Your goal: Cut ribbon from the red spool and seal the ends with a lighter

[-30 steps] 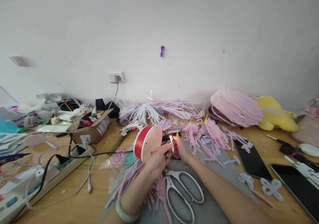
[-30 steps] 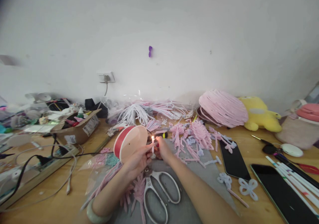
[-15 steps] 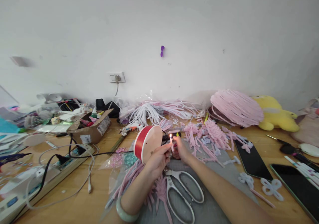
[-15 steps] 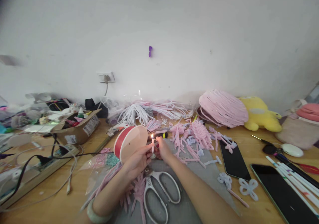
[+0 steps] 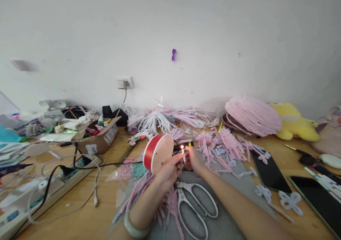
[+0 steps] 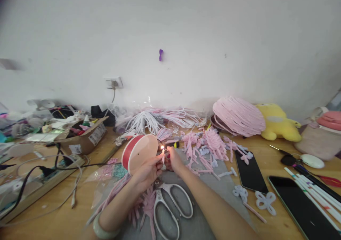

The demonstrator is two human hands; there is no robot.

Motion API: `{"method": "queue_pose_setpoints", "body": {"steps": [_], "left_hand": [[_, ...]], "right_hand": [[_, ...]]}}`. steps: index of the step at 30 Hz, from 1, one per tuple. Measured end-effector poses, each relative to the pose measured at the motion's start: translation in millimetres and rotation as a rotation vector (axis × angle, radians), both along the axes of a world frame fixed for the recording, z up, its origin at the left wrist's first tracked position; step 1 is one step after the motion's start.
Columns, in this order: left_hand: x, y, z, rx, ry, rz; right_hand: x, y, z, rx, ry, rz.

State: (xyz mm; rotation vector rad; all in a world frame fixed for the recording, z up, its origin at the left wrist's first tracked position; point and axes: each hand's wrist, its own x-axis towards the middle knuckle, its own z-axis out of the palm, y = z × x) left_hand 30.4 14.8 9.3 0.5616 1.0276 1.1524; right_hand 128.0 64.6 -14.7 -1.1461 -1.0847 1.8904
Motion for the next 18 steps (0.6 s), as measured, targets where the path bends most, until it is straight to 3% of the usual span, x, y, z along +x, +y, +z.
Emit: {"method": "queue_pose_setpoints", "body": {"steps": [6, 10, 12, 15, 16, 18], "left_hand": [[2, -4, 4.7, 0.017, 0.029, -0.013], [-5, -10, 21.1, 0.146, 0.281, -0.142], [-13, -18, 34.7, 0.262, 0.530, -0.334], [-26, -33, 52.9, 0.401, 0.969, -0.725], [-30, -39, 56.6, 0.401, 1.138, -0.808], [-34, -50, 60.2, 0.383, 1.514, -0.807]], "right_hand": [[4, 5, -2.5, -0.047, 0.103, 0.040], [21, 19, 7.3, 0.085, 0.140, 0.015], [35, 30, 16.3, 0.229, -0.040, -0.048], [56, 47, 29.6, 0.516, -0.549, -0.181], [61, 51, 32.6, 0.587, -0.688, -0.163], [66, 55, 35.2, 0.631, -0.916, -0.097]]}}
